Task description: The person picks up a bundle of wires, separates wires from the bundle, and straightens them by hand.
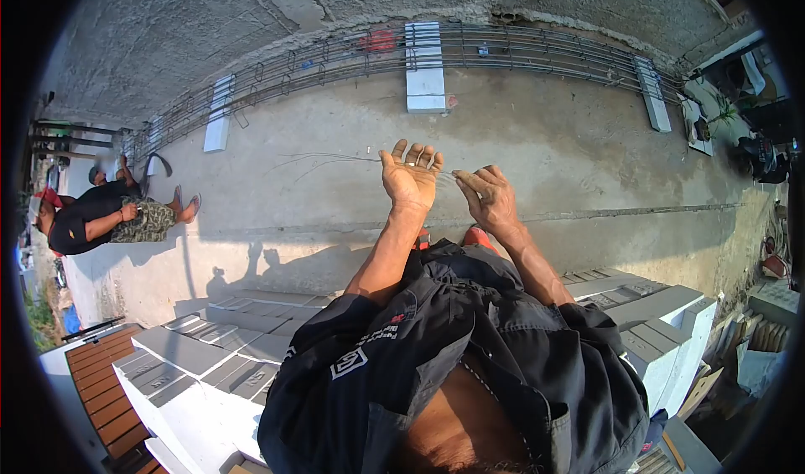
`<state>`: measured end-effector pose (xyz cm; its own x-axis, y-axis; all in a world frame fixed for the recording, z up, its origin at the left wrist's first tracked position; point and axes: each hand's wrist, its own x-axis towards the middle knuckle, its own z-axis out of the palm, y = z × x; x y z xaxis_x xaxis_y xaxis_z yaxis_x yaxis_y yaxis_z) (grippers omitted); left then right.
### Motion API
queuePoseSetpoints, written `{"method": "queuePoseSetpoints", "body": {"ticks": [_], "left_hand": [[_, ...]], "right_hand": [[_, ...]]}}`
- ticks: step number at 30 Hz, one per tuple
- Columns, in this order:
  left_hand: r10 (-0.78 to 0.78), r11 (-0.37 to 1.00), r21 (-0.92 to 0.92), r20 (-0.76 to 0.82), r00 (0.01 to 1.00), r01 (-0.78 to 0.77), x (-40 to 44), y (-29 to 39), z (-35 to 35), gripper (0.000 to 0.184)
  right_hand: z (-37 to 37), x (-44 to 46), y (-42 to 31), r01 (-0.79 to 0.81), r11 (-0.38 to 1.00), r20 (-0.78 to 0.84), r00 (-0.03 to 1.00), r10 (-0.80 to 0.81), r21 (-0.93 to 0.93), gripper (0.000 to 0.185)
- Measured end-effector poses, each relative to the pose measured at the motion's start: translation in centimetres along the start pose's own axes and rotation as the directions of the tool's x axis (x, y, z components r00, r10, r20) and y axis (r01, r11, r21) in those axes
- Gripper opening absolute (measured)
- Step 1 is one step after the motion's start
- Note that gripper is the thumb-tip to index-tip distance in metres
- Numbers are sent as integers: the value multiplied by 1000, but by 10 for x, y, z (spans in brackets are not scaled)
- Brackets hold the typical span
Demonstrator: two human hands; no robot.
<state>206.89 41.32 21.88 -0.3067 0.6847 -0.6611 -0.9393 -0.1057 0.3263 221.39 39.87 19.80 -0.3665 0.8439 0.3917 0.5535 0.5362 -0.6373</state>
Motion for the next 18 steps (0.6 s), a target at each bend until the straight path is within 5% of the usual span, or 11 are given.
{"method": "queuePoseSetpoints", "body": {"ticks": [3, 7, 10, 13, 15, 18], "left_hand": [[26, 1000, -14, -9, 1000, -27, 9, 7, -14, 46], [-155, 987, 113, 496, 854, 113, 49, 21, -78, 50], [-155, 975, 203, 340, 928, 88, 35, 29, -67, 47], [23, 947, 310, 203, 979, -86, 12, 19, -45, 43], [10, 899, 409, 338, 941, -156, 9, 19, -53, 41], [-4, 826, 518, 400, 916, -223, -5, 22, -49, 40]], "right_hand": [[-5, -7, 1, -172, 975, 184, 972, 146, 137, 17], [-6, -18, 0, -165, 956, 306, 948, 86, 243, 18], [1, -32, 4, -346, 860, 411, 894, 180, 376, 20], [7, -31, -6, -576, 687, 488, 798, 354, 443, 21], [12, -29, -11, -668, 469, 533, 744, 404, 578, 21], [8, -27, -19, -727, 323, 581, 682, 444, 607, 20]]}}
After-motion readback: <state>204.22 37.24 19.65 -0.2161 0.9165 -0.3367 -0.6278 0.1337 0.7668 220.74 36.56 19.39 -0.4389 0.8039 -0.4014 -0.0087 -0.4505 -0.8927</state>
